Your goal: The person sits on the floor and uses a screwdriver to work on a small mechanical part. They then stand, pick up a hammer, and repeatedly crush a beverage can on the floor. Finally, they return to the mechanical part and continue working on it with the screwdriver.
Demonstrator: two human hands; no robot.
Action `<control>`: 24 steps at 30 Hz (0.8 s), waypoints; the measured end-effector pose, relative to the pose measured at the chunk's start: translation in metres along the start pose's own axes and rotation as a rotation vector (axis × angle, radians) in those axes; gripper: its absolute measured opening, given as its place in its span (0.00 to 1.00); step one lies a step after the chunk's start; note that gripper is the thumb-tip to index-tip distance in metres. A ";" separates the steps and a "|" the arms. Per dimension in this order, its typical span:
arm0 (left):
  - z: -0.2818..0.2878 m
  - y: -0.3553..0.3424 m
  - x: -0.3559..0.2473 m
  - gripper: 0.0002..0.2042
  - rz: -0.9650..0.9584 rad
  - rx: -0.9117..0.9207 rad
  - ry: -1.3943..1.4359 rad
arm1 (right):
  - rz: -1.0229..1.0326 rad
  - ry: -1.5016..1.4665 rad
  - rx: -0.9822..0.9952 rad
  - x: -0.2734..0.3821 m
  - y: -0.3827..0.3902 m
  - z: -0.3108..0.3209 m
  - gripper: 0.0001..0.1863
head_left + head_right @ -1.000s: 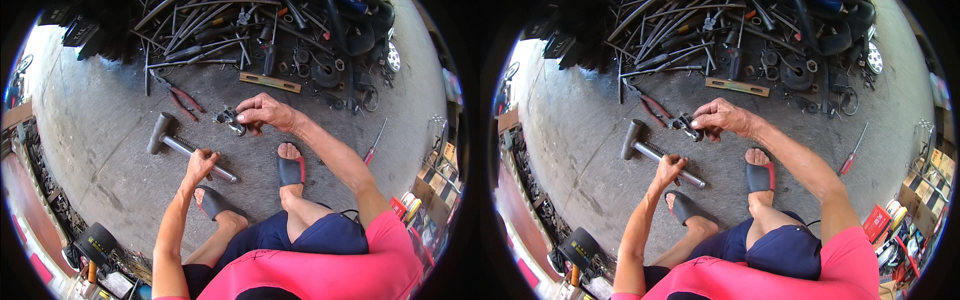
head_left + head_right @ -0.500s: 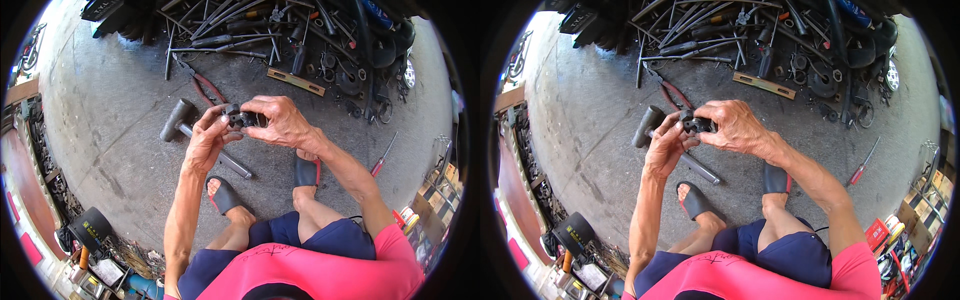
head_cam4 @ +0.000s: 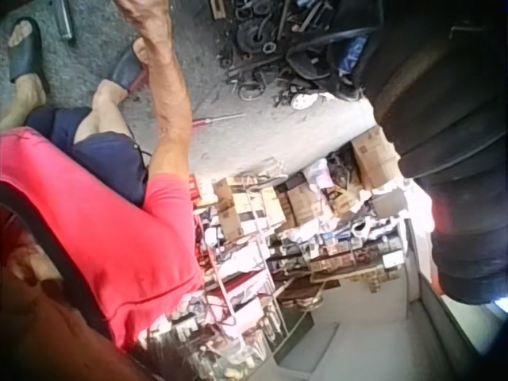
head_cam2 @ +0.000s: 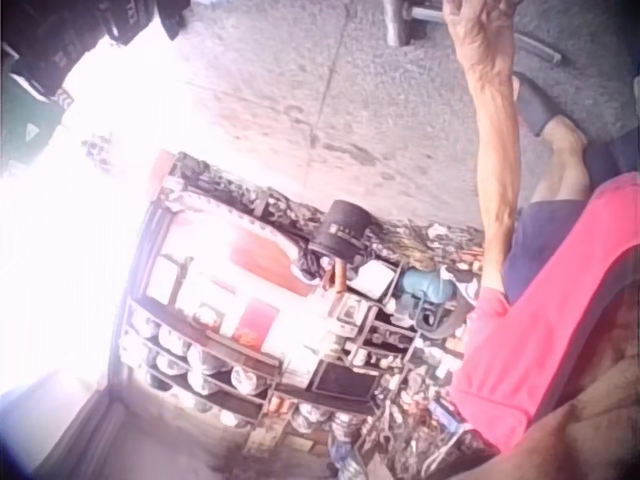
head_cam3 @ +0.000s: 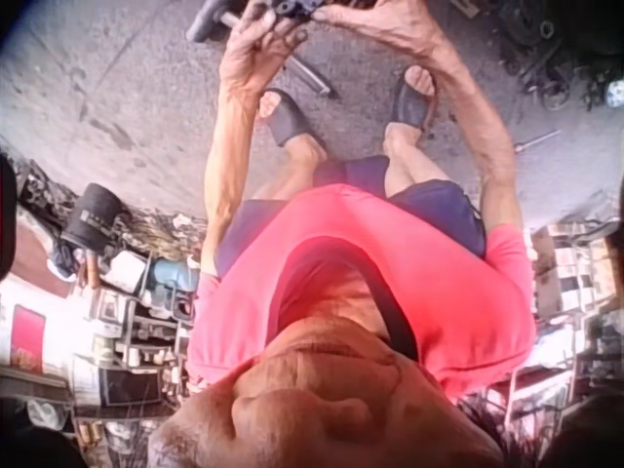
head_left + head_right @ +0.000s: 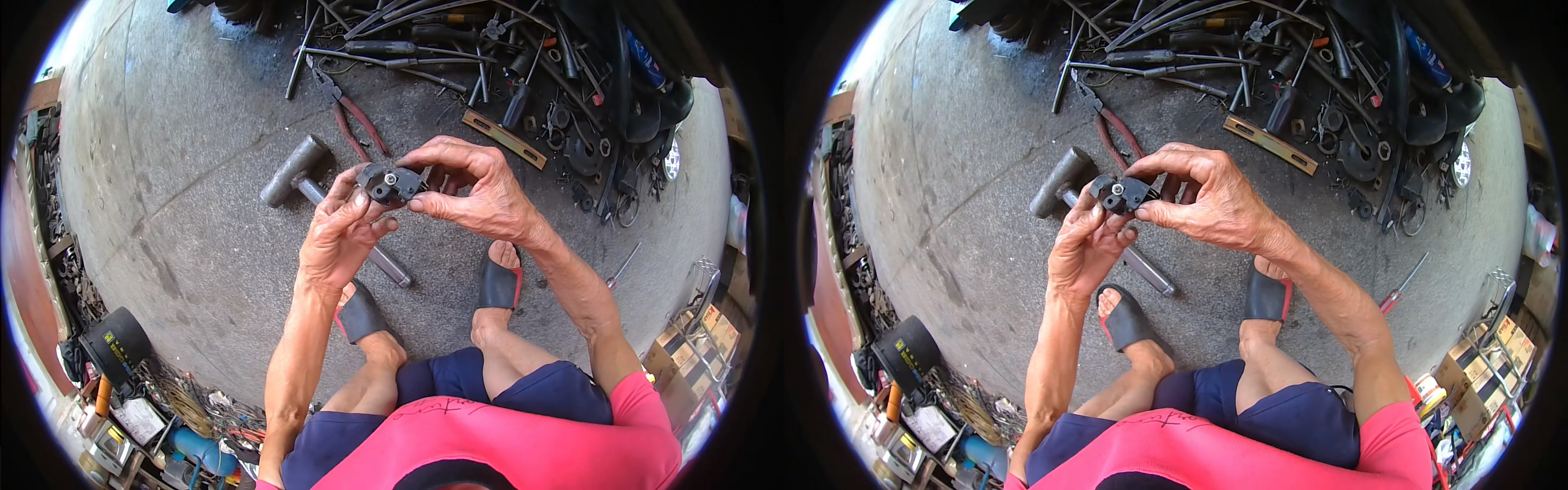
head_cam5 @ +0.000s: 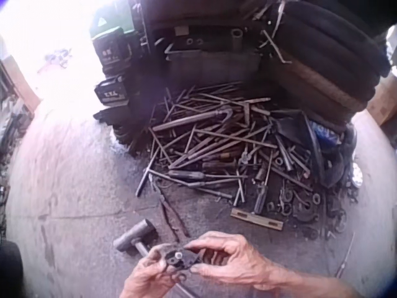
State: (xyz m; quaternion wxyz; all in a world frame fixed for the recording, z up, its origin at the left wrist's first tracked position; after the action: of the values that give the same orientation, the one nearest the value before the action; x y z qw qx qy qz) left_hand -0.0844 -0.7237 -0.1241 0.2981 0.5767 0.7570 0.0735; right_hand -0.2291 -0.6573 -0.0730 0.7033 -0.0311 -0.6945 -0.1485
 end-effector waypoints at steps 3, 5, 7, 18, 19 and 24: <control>-0.002 0.002 -0.003 0.19 -0.001 -0.003 0.015 | 0.034 0.021 -0.012 0.000 0.001 0.000 0.20; -0.005 0.003 -0.003 0.19 0.002 -0.006 0.058 | 0.070 0.049 -0.026 0.000 0.003 0.001 0.20; -0.010 0.003 -0.002 0.19 0.002 0.030 0.100 | 0.093 0.039 -0.042 -0.001 0.004 0.001 0.20; -0.032 0.008 -0.010 0.16 -0.158 -0.135 -0.165 | 0.015 0.055 -0.216 0.003 0.017 0.012 0.16; -0.036 0.008 -0.012 0.17 -0.193 -0.141 -0.239 | -0.059 -0.002 -0.186 -0.004 0.018 0.011 0.16; -0.052 0.008 -0.015 0.22 -0.340 -0.156 -0.529 | -0.159 -0.158 -0.234 -0.016 0.024 0.010 0.14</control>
State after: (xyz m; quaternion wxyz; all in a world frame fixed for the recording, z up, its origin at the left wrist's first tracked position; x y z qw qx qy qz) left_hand -0.1028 -0.7231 -0.0727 0.5359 0.4163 0.7309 -0.0721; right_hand -0.2331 -0.6292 -0.0843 0.6241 -0.0693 -0.7259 -0.2806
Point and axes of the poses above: each hand's wrist, its own y-axis away from the middle knuckle, its own z-axis out of the back of the hand, x = y × z, the point moved 7 cm from there along -y, towards the middle knuckle, and after that the axes turned 2 degrees about x, right-handed, at the moved point
